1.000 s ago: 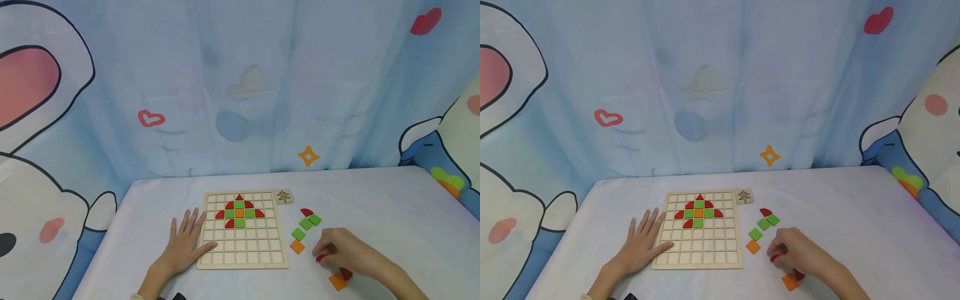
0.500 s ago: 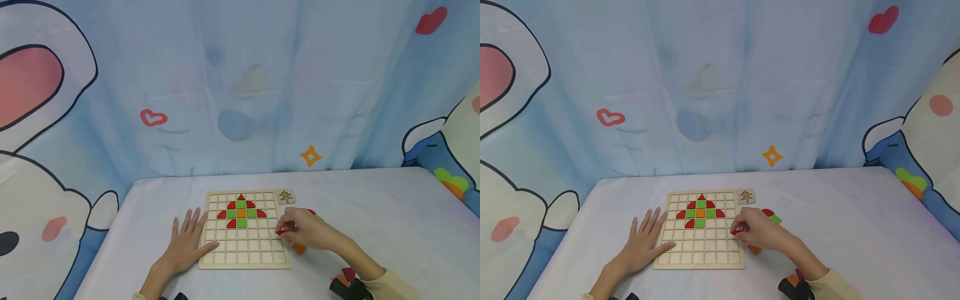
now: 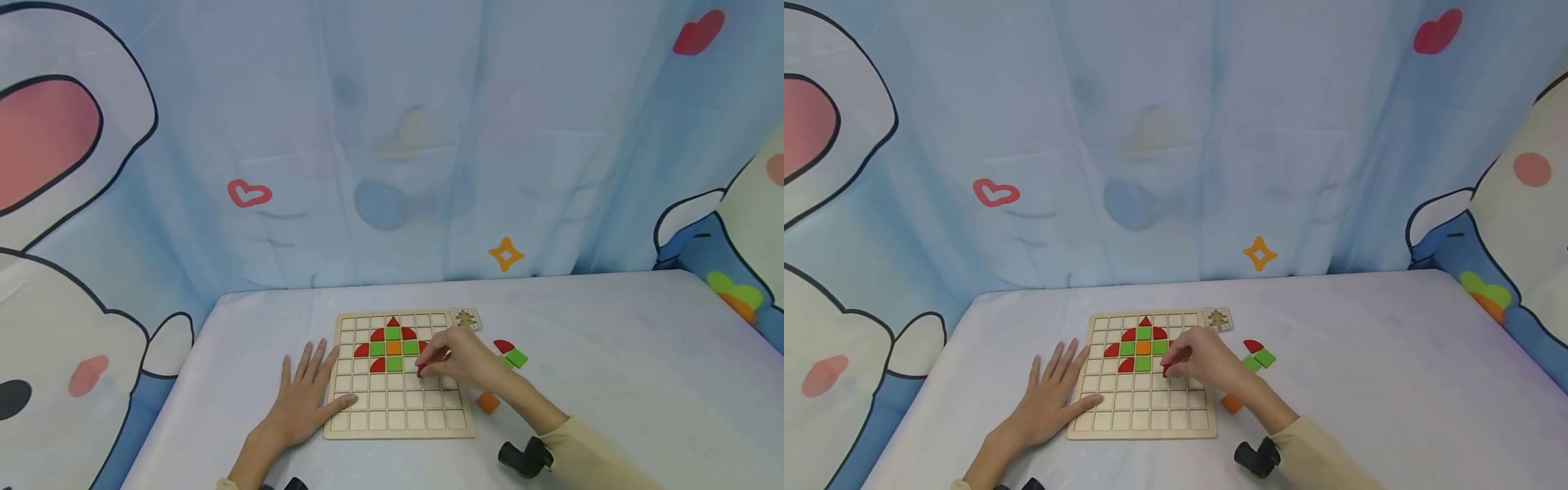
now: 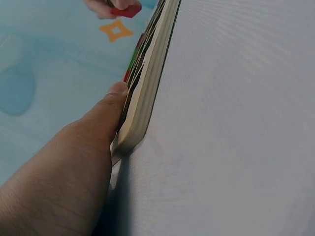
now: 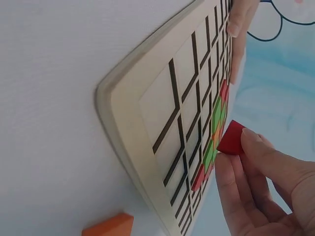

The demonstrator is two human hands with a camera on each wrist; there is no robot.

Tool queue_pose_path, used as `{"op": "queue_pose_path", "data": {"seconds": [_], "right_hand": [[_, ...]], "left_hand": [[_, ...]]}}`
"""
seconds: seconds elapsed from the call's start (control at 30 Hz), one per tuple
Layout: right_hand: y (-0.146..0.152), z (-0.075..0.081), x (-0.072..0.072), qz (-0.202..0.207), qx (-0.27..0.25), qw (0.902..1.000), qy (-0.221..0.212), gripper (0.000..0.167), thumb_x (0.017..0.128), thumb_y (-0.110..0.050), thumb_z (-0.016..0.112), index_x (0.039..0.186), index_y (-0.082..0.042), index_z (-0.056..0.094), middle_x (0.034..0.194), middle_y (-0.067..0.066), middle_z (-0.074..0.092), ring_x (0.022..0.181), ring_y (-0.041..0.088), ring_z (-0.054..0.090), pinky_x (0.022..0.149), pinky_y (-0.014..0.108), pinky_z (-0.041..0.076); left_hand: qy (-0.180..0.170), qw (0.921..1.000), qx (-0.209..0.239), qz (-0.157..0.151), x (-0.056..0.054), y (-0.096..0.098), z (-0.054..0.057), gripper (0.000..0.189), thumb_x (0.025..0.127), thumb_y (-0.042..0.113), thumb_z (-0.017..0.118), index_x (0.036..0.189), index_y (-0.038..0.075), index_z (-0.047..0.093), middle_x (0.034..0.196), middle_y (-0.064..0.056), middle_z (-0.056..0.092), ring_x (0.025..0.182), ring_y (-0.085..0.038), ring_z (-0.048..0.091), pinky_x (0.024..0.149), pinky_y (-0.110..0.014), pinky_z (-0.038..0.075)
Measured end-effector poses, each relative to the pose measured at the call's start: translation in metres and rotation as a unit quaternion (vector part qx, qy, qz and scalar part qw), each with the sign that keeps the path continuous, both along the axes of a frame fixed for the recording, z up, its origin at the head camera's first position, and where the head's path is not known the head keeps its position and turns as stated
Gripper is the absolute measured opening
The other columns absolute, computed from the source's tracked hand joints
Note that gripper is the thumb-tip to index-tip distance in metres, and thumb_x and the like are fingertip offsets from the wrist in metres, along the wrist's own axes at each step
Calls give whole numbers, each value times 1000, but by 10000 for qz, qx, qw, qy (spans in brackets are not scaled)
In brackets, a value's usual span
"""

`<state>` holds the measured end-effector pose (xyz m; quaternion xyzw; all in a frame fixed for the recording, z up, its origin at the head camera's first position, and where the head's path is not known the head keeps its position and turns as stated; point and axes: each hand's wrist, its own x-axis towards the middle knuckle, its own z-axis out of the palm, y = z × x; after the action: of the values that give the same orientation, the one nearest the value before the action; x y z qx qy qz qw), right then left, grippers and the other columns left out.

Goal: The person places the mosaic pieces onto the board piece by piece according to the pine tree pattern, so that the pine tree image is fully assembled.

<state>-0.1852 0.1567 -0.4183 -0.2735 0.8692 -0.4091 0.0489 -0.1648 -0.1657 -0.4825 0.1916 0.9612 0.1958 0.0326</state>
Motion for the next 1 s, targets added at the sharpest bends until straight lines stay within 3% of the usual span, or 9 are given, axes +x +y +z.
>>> {"op": "queue_pose_path", "data": {"seconds": [0.37,1.0], "right_hand": [[-19,-8,-14,-358,258,9989,185,10,86,6,82,93,-1,82,89,3,76,77,9,65,68,22,55],[-35,-16,-15,-699,440,9965,154,13,86,8,80,95,0,82,91,5,76,78,11,66,68,23,56]], "left_hand": [[20,9999,105,-37,-1,1,-1,93,99,64,56,168,12,23,175,-14,12,161,-39,1,121,-70,-9],[32,10000,62,-2,-1,0,0,93,99,64,56,168,12,23,175,-14,12,161,-39,1,121,-70,-9]]}}
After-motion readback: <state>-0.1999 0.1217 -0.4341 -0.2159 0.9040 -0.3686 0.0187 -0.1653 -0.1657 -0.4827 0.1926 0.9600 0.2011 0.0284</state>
